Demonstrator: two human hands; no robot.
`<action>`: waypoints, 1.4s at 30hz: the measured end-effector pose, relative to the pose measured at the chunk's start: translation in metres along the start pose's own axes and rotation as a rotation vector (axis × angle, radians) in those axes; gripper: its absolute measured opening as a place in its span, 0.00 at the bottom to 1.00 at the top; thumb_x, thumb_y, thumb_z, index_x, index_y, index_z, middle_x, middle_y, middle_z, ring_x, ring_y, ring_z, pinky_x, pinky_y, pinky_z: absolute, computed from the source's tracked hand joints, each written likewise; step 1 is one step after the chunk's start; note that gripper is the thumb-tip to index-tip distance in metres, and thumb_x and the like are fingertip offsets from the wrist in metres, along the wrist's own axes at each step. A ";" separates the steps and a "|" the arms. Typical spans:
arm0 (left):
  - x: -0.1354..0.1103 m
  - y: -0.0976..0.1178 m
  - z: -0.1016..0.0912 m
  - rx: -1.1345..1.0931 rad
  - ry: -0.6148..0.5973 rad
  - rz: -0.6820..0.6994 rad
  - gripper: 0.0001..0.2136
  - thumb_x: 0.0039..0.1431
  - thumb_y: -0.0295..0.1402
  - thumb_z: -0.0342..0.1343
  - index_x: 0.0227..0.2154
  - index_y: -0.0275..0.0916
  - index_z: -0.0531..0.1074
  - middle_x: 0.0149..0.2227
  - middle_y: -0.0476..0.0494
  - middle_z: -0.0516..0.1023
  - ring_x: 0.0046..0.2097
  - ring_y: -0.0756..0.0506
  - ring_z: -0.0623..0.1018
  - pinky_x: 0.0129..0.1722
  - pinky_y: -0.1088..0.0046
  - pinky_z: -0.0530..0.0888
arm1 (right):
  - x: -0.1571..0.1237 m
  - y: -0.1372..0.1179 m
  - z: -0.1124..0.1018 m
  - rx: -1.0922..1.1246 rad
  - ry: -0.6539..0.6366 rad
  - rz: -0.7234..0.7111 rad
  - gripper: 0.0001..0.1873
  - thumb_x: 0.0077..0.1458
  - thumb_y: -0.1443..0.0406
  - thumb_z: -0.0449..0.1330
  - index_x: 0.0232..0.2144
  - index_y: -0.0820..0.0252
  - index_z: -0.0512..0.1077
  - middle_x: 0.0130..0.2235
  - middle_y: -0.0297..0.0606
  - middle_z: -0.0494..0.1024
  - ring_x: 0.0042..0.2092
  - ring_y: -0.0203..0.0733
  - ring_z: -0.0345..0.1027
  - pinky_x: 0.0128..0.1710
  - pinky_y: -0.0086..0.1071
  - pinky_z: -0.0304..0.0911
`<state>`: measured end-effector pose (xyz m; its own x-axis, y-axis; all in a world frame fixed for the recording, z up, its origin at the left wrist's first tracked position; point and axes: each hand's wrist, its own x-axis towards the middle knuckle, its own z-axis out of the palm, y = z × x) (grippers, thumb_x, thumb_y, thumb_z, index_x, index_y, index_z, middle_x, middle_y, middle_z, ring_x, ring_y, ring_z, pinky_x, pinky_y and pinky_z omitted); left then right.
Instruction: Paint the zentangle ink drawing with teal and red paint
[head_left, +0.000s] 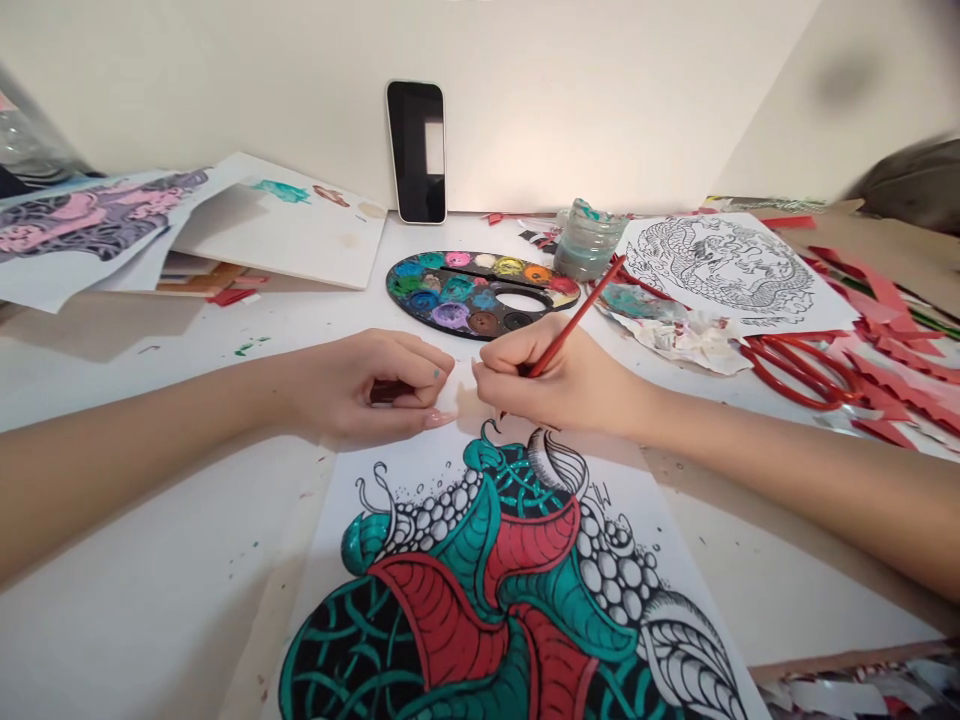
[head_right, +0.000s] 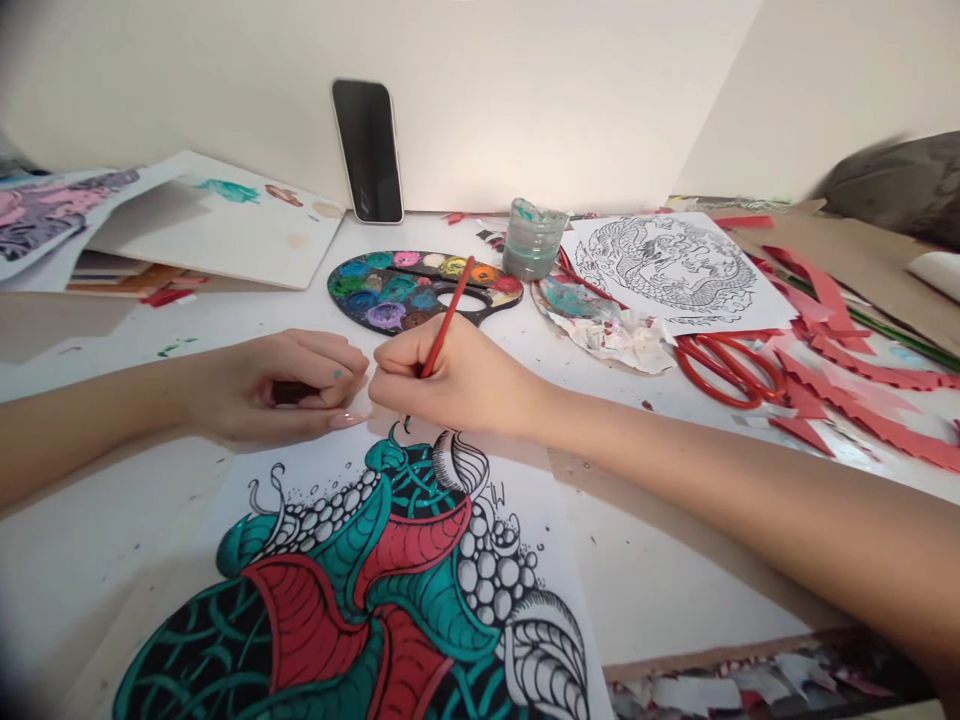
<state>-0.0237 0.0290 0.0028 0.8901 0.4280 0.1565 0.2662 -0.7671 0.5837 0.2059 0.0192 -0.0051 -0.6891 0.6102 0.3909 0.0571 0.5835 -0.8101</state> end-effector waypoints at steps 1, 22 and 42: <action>0.000 0.000 0.000 0.000 0.000 0.003 0.19 0.64 0.25 0.54 0.21 0.41 0.52 0.23 0.53 0.58 0.27 0.51 0.60 0.27 0.71 0.58 | 0.000 0.000 0.000 0.002 0.005 -0.006 0.24 0.52 0.79 0.54 0.18 0.57 0.45 0.21 0.25 0.43 0.24 0.25 0.39 0.20 0.25 0.36; 0.001 0.000 0.000 -0.023 0.000 -0.015 0.19 0.62 0.24 0.55 0.20 0.41 0.52 0.23 0.52 0.58 0.27 0.51 0.60 0.26 0.70 0.59 | -0.001 0.003 0.002 -0.017 0.027 -0.027 0.23 0.53 0.77 0.55 0.18 0.57 0.46 0.21 0.24 0.45 0.24 0.26 0.39 0.21 0.26 0.38; 0.001 -0.001 0.000 -0.022 0.003 -0.008 0.19 0.63 0.24 0.54 0.21 0.41 0.52 0.23 0.52 0.58 0.27 0.51 0.60 0.26 0.71 0.59 | 0.000 0.003 0.001 -0.029 0.025 -0.010 0.23 0.53 0.77 0.55 0.18 0.57 0.46 0.21 0.24 0.45 0.24 0.26 0.39 0.21 0.26 0.38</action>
<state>-0.0224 0.0298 0.0024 0.8869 0.4354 0.1543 0.2649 -0.7531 0.6023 0.2057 0.0201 -0.0078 -0.6713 0.6173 0.4102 0.0713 0.6047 -0.7933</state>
